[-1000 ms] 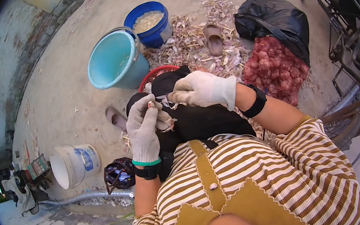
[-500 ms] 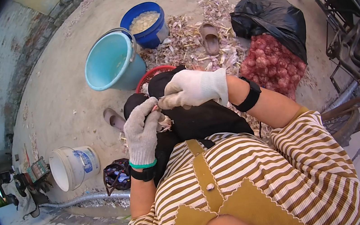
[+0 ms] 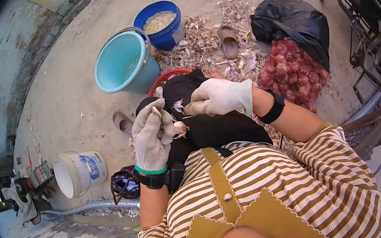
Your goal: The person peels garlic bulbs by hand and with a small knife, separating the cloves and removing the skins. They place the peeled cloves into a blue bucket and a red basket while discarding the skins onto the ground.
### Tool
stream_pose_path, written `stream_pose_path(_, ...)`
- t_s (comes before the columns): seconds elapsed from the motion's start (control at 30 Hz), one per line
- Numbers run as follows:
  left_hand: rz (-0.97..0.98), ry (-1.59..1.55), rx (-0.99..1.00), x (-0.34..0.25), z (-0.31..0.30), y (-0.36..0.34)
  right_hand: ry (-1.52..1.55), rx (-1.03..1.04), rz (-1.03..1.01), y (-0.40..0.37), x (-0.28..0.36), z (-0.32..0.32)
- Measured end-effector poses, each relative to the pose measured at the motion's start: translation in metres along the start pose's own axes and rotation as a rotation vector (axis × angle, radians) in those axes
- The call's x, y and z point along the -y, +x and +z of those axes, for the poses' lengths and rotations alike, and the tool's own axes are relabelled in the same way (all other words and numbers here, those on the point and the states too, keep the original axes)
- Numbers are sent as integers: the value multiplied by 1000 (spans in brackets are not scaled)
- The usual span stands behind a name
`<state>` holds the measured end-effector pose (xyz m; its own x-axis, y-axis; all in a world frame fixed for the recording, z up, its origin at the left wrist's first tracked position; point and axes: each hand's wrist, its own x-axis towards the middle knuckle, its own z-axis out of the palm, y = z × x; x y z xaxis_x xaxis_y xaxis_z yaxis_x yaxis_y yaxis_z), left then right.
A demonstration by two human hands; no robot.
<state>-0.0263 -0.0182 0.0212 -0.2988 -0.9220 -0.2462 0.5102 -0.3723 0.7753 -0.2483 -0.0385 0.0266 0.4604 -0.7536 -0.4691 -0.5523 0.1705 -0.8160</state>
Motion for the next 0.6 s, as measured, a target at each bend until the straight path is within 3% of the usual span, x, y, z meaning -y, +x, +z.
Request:
stream_pose_path(0.1,-32,136,-14,1,2,-1,125,26,-62,-5,11,-13)
stream_pose_path(0.2,0,366,16,3,-2,-1,98,103,53,-15,40,-23)
stream_pose_path(0.3,-38,438,-8,0,0,-3,82,117,5,-10,35,-21)
stream_pose_path(0.53,-101,497,32,-3,0,-5,77,175,4,-8,29,-21)
stream_pose_path(0.6,-142,311,83,0,-4,-5,276,234,-28,-9,26,-19)
